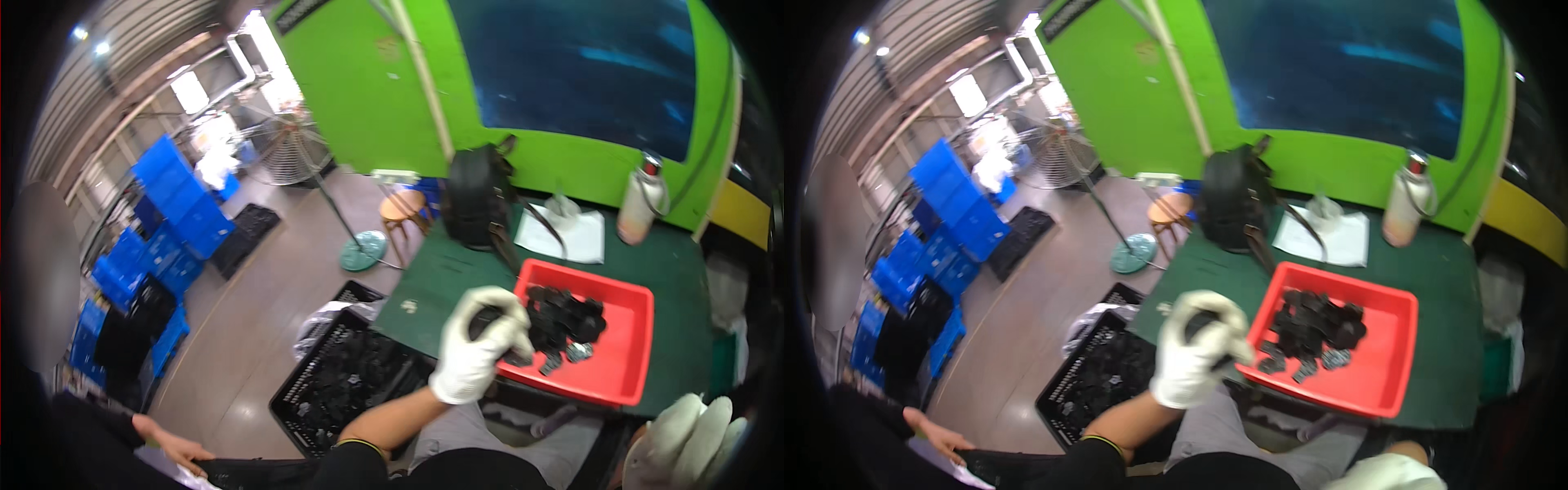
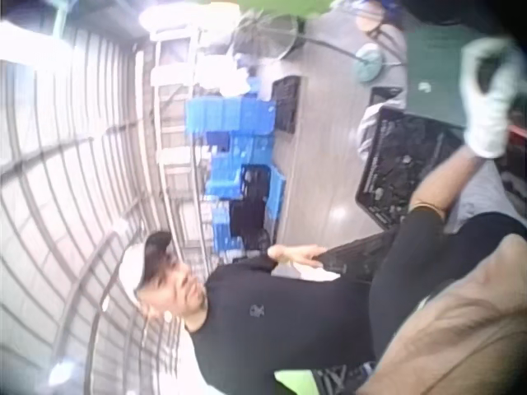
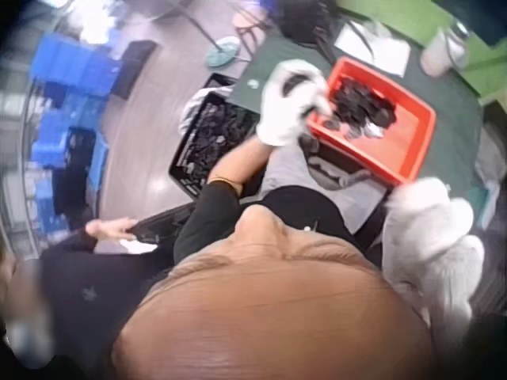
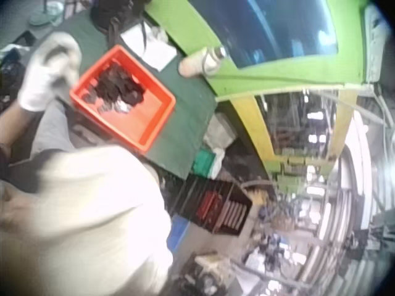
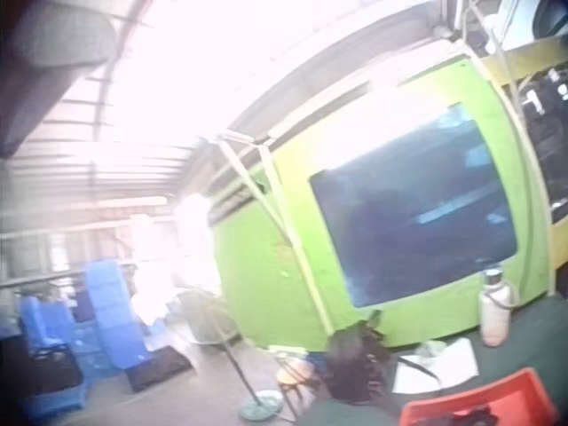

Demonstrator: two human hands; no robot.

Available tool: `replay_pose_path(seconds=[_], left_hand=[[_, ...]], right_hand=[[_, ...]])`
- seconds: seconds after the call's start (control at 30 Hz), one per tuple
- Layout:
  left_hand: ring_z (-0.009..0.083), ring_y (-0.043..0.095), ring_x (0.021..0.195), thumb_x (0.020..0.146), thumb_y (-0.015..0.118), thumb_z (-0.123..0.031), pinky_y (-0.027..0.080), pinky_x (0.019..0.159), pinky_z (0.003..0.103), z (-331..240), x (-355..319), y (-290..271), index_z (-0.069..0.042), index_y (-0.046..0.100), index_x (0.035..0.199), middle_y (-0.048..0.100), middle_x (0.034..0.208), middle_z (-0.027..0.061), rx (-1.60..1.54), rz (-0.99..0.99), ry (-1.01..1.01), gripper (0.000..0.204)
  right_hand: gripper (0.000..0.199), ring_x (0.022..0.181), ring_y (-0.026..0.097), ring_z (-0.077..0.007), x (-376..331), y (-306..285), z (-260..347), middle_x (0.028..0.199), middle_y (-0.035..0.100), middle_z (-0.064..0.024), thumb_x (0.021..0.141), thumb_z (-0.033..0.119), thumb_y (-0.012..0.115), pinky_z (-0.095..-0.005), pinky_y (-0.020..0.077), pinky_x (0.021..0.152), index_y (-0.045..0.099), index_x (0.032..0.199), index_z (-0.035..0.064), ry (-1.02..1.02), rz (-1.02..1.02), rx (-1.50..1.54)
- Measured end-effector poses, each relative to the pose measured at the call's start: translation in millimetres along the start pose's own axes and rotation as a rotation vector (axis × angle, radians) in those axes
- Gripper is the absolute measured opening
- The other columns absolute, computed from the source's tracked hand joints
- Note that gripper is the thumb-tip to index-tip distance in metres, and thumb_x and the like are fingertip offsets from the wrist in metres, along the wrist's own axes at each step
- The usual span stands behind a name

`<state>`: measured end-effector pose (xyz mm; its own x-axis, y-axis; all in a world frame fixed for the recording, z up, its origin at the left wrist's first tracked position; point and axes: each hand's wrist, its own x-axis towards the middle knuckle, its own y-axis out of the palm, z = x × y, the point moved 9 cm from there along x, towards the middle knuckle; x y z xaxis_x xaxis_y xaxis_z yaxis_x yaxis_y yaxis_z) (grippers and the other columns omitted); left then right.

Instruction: The person sorts black plastic components by hand, transferring them from a red tray into a black crate.

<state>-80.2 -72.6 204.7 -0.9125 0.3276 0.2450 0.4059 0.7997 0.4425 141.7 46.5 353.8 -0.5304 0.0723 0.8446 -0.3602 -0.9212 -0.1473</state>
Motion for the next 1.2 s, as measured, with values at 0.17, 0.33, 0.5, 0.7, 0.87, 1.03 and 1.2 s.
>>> replay_pose_path(seconds=[0.17,0.33,0.5,0.7,0.87,1.03,1.2], left_hand=[[0.0148,0.057,0.069,0.086,0.064,-0.008,0.052,0.062,0.029,149.6,-55.5,-45.5,-0.008,0.052,0.107,0.056,0.089,0.0059,-0.543,-0.214,-0.537,0.024],[0.0196,0.061,0.082,0.088,0.060,-0.006,0.054,0.076,0.036,196.3,-99.3,-47.1,-0.008,0.048,0.115,0.058,0.094,0.0066,-0.691,-0.233,-0.709,0.030],[0.0252,0.060,0.100,0.088,0.059,-0.007,0.052,0.088,0.048,199.9,-102.8,-35.3,-0.009,0.041,0.124,0.057,0.111,0.0109,-0.778,-0.168,-0.684,0.040],[0.0263,0.059,0.107,0.088,0.060,-0.009,0.052,0.088,0.046,199.0,-93.8,-30.4,-0.010,0.045,0.119,0.056,0.118,0.0105,-0.707,-0.174,-0.669,0.034],[0.0287,0.062,0.098,0.089,0.058,-0.007,0.056,0.079,0.045,206.7,-86.3,-35.2,-0.010,0.044,0.119,0.058,0.113,0.0147,-0.820,-0.184,-0.659,0.033],[0.0306,0.061,0.100,0.088,0.057,-0.003,0.055,0.080,0.047,200.0,-84.7,-36.1,-0.009,0.045,0.119,0.058,0.113,0.0150,-0.926,-0.121,-0.563,0.033],[0.0279,0.060,0.103,0.087,0.059,-0.004,0.053,0.084,0.047,203.4,-89.4,-40.0,-0.010,0.046,0.121,0.057,0.117,0.0135,-0.835,-0.198,-0.611,0.037]], right_hand=[[0.009,0.077,0.057,-0.0240,-38.2,3.6,-138.6,0.084,0.058,-0.0122,0.080,0.002,0.053,-0.0318,0.0460,0.070,0.058,0.086,-0.0014,-0.087,0.038,0.031],[0.018,0.087,0.057,-0.0322,-151.2,-2.8,-334.4,0.091,0.059,-0.0129,0.073,0.004,0.063,-0.0387,0.0460,0.077,0.059,0.091,0.0039,0.512,0.383,-0.565],[0.040,0.098,0.055,-0.0363,-206.9,-11.6,-381.0,0.103,0.054,-0.0155,0.059,0.007,0.074,-0.0429,0.0473,0.082,0.058,0.095,0.0084,0.680,0.719,-0.772],[0.051,0.091,0.057,-0.0393,-193.9,-2.6,-382.2,0.106,0.052,-0.0169,0.062,0.005,0.073,-0.0461,0.0485,0.078,0.053,0.108,0.0118,0.625,0.801,-0.820],[0.044,0.094,0.057,-0.0347,-194.4,14.1,-394.0,0.106,0.052,-0.0149,0.065,0.009,0.075,-0.0450,0.0486,0.079,0.055,0.104,0.0101,0.556,0.950,-0.916],[0.037,0.094,0.056,-0.0345,-196.0,19.3,-386.9,0.102,0.051,-0.0146,0.067,0.017,0.076,-0.0439,0.0482,0.077,0.057,0.098,0.0079,0.612,0.971,-0.931],[0.039,0.094,0.058,-0.0375,-204.1,19.0,-386.7,0.108,0.053,-0.0158,0.069,0.022,0.075,-0.0474,0.0488,0.078,0.058,0.102,0.0092,0.697,0.993,-0.898]])
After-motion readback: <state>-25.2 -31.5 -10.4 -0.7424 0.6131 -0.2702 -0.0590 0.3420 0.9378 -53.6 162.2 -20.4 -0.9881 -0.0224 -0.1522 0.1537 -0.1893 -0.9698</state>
